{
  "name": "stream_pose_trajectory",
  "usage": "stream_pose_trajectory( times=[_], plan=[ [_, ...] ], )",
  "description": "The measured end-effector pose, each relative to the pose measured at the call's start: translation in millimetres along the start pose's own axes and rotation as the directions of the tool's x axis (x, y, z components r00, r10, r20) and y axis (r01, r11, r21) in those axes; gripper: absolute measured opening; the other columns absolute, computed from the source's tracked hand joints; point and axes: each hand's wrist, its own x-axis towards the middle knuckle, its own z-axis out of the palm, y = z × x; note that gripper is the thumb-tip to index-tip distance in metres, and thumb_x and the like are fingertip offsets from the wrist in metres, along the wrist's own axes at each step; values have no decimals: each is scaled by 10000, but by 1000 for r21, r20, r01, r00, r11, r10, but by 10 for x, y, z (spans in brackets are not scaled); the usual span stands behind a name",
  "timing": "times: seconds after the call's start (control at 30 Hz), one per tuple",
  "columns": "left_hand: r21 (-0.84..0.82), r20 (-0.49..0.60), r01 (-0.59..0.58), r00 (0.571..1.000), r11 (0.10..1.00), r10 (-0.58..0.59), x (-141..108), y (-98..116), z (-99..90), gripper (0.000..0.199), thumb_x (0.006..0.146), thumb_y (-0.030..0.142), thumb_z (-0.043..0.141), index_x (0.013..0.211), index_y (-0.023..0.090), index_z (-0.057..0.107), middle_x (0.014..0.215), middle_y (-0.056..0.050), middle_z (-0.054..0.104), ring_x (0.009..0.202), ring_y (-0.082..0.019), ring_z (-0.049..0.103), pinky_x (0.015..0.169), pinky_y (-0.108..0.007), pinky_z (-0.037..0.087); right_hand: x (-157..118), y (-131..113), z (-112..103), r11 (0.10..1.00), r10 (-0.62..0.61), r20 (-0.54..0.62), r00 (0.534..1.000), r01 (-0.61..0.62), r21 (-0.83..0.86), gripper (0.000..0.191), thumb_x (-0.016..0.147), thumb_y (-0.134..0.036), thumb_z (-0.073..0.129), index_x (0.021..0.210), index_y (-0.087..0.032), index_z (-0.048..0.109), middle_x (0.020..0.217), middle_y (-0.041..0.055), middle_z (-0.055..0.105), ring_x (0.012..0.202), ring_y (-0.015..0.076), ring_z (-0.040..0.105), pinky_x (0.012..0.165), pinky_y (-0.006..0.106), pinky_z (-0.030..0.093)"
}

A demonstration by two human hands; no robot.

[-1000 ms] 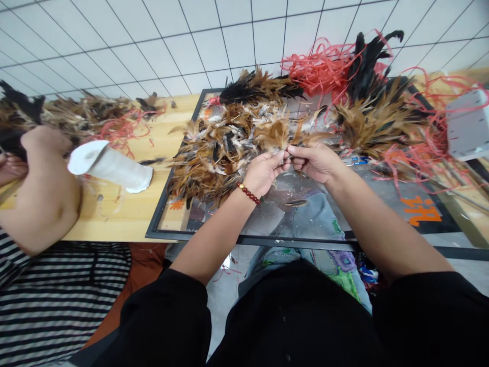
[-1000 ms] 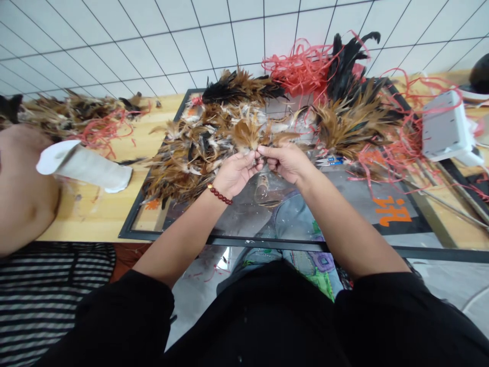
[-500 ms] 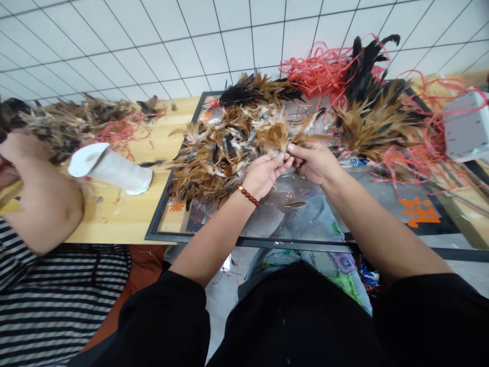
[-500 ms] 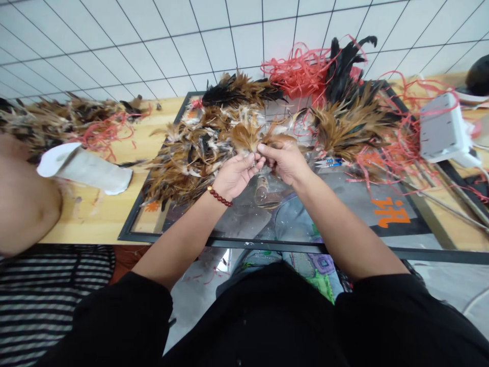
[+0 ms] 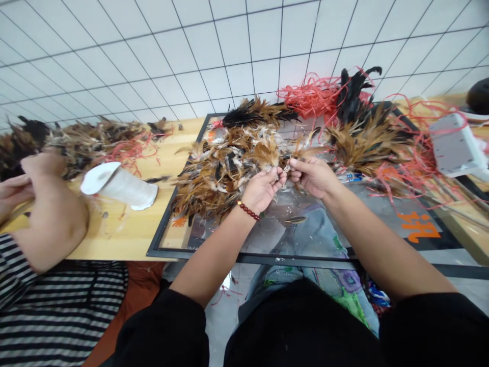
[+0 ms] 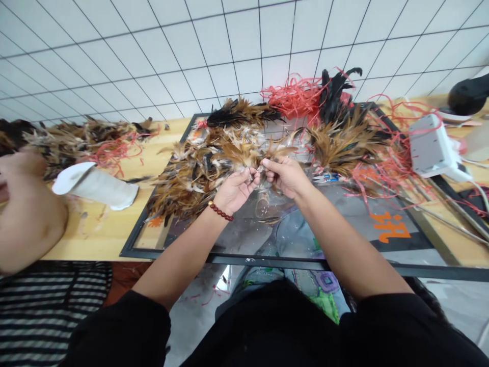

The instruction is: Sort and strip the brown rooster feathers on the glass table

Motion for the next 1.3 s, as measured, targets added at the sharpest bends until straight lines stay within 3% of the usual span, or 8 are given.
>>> stream_pose_trajectory(
  times=[0.2, 0.43, 0.53, 0.7, 0.83, 0.97, 1.3],
  plan=[
    [11, 38, 21, 999, 1000, -22, 8, -4, -1, 222, 903, 20, 596, 719, 90, 698, 732, -32, 704, 711, -81, 682, 906, -254, 531, -8, 33, 20, 998, 31, 4, 999, -31, -59, 488, 498, -448, 964, 650, -165, 597, 529, -47, 555, 489, 55, 464, 476, 206, 356],
    [84, 66, -18, 998, 996, 13, -18, -31, 12, 165, 848, 18, 676, 698, 83, 706, 713, -33, 719, 687, -94, 692, 835, -259, 546, -6, 72, 15, 988, -63, -22, 998, 59, -142, 478, 502, -475, 954, 549, -168, 590, 478, -49, 541, 461, 48, 440, 459, 216, 330],
    [132, 60, -24, 998, 991, 16, -21, -47, 10, 142, 832, 16, 696, 704, 78, 711, 688, -32, 712, 665, -94, 682, 780, -247, 540, -12, 74, 20, 990, -30, -8, 1000, 29, -138, 471, 482, -484, 962, 600, -165, 636, 533, -33, 614, 457, 42, 454, 445, 205, 330],
    [57, 46, 14, 999, 998, -17, -9, -29, 3, 156, 859, 13, 661, 737, 96, 712, 713, -31, 714, 663, -89, 675, 778, -246, 533, -44, 13, 30, 997, 48, 76, 996, -44, -63, 479, 439, -420, 991, 709, -177, 679, 694, 1, 719, 558, 67, 573, 521, 199, 434],
    [60, 95, 80, 992, 995, -86, -14, -9, 4, 206, 892, 17, 611, 729, 91, 714, 701, -36, 703, 666, -86, 670, 793, -240, 537, -56, -36, 12, 990, -28, 52, 998, 34, -136, 469, 468, -452, 983, 645, -174, 648, 564, -31, 622, 507, 62, 510, 482, 207, 387],
    [60, 65, 60, 996, 996, -64, -18, -2, -1, 266, 941, 51, 556, 723, 88, 705, 715, -37, 698, 678, -80, 670, 780, -227, 539, -31, -43, -17, 986, -92, -30, 995, 87, -140, 502, 475, -494, 973, 579, -180, 595, 498, -40, 548, 471, 68, 462, 448, 225, 335],
    [57, 74, 54, 996, 997, -59, -5, -13, -18, 222, 923, 63, 592, 731, 98, 697, 715, -29, 686, 691, -79, 659, 835, -239, 538, -24, -23, -2, 995, -28, -43, 999, 24, -97, 532, 452, -494, 983, 598, -180, 579, 513, -36, 558, 466, 70, 482, 451, 228, 385]
  ],
)
